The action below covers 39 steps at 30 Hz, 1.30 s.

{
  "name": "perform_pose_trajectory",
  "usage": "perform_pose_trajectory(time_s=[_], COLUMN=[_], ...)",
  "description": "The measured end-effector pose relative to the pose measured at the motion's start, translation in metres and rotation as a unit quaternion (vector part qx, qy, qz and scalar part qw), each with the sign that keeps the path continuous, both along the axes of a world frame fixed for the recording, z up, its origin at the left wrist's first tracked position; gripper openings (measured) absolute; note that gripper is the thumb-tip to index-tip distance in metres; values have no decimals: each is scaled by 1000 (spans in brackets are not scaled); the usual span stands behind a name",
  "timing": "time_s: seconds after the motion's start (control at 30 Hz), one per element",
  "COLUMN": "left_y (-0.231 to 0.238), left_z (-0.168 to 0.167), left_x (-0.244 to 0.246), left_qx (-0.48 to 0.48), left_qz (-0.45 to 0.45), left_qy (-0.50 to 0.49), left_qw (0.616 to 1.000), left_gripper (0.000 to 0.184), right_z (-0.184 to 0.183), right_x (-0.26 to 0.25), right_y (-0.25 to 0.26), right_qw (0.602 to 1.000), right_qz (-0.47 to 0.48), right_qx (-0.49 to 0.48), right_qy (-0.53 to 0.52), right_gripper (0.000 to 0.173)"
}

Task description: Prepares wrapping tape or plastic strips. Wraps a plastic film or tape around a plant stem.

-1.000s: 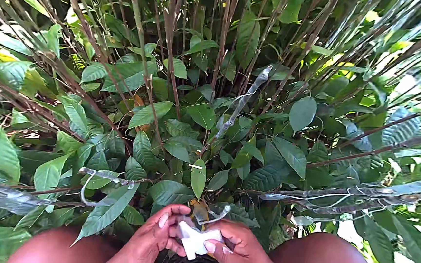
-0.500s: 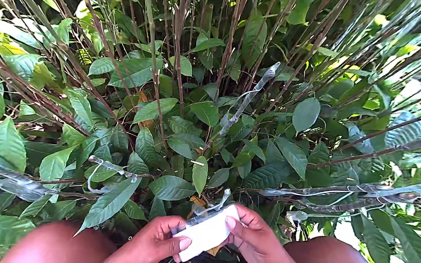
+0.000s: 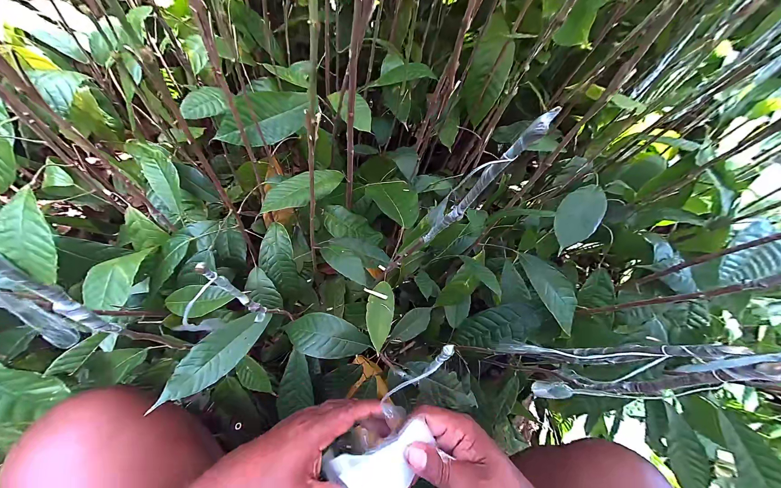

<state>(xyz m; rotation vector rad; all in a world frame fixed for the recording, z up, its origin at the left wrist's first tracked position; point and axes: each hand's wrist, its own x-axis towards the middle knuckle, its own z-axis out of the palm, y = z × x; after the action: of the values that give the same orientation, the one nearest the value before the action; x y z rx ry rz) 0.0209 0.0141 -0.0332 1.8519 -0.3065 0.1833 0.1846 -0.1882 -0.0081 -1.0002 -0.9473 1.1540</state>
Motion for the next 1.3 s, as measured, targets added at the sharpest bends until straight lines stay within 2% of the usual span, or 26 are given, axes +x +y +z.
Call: perform_pose_trajectory(time_s=[0.07, 0.17, 0.23, 0.43, 0.53, 0.63, 0.7, 0.87, 0.93, 1.03, 1.13, 1.23, 1.3], left_y=[-2, -1, 1, 9, 12, 14, 16, 22, 26, 31, 36, 51, 63], left_z=[-2, -8, -10, -4, 2, 6, 7, 10, 17, 21, 24, 28, 32], left_x=[0, 0, -2, -7, -8, -11, -13, -15, -17, -20, -20, -25, -31], left_qx=[-35, -71, -94, -123, -144, -155, -151, -144, -147, -180, -202, -176, -171], left_qz=[-16, -26, -30, -26, -36, -51, -67, -138, -164, -205, -241, -213, -176], left_qy=[15, 15, 18, 8, 25, 55, 68, 24, 18, 45, 75, 75, 70], left_qw=[999, 997, 995, 992, 989, 985, 984, 980, 975, 961, 946, 958, 967], left_gripper=[59, 34, 27, 28, 28, 28, 28, 29, 30, 29, 29, 29, 27], right_z=[0, -4, -9, -22, -28, -34, -39, -54, -54, -45, -35, -29, -23], right_x=[1, 6, 9, 10, 3, -7, -13, -21, -22, -24, -25, -20, -11], right_y=[0, 1, 2, 4, 9, 19, 26, 33, 36, 47, 58, 54, 45], right_qw=[999, 996, 991, 985, 983, 977, 974, 982, 986, 988, 984, 982, 984], right_qz=[-4, -23, -38, -48, -61, -54, -33, 74, 109, 142, 163, 176, 164], right_qx=[5, 7, 4, -21, -92, -187, -210, -139, -71, 38, 72, 53, 23], right_qy=[32, 91, 129, 165, 144, 90, 77, 107, 105, 36, -18, -38, -72], right_gripper=[15, 17, 17, 17, 15, 32, 46, 76, 82, 85, 76, 42, 25])
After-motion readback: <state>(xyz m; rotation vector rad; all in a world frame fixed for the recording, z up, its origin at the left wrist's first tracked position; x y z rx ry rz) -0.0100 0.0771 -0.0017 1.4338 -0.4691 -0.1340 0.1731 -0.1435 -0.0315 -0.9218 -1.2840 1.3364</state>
